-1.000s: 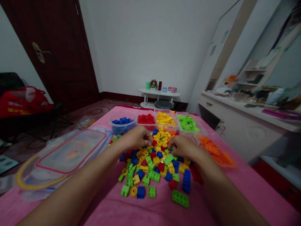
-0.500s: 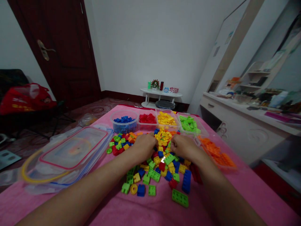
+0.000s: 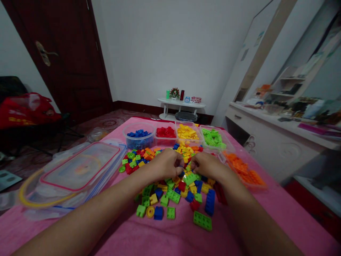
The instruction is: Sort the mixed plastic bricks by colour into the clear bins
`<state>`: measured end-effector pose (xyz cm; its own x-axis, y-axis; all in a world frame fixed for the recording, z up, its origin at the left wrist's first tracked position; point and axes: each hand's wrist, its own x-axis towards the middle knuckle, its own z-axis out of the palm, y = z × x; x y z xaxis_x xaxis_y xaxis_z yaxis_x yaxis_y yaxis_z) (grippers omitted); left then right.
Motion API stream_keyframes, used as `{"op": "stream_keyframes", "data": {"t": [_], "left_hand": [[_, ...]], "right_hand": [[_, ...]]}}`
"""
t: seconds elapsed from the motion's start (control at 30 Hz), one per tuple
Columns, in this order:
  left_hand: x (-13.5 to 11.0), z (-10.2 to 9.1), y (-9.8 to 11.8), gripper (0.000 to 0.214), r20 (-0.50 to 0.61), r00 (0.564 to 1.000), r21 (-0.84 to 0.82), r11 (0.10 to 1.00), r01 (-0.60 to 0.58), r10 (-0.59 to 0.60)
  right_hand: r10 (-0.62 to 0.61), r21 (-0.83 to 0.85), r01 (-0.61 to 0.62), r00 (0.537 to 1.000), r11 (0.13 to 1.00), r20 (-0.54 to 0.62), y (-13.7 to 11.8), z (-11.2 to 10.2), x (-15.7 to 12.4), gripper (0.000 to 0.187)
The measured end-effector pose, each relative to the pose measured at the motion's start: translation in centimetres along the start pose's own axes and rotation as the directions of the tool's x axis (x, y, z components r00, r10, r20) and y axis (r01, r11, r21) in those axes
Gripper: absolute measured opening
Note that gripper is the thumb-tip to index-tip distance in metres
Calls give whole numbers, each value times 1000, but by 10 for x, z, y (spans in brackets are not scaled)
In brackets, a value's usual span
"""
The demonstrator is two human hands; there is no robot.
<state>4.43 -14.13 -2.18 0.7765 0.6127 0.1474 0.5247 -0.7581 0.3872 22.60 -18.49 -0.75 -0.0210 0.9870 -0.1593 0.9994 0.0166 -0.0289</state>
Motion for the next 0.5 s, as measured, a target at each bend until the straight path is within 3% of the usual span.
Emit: {"op": "stream_keyframes", "data": {"t": [0.13, 0.27, 0.37, 0.5], "left_hand": [[-5, 7, 12, 27, -67, 994, 187, 980, -67, 81], [-7, 11, 13, 23, -5, 995, 273, 958, -93, 98], [-6, 13, 9, 23, 35, 998, 318, 947, -53, 45], [-5, 13, 6, 23, 49, 999, 312, 950, -11, -5]], "right_hand": [[13, -20, -11, 996, 1000, 84, 16, -10, -4, 21], [123, -145, -96, 974, 985, 192, 10, -18, -12, 27], [178, -259, -131, 970, 957, 167, -3, -14, -13, 29], [113, -270, -84, 989, 959, 93, -8, -10, -14, 22]]}}
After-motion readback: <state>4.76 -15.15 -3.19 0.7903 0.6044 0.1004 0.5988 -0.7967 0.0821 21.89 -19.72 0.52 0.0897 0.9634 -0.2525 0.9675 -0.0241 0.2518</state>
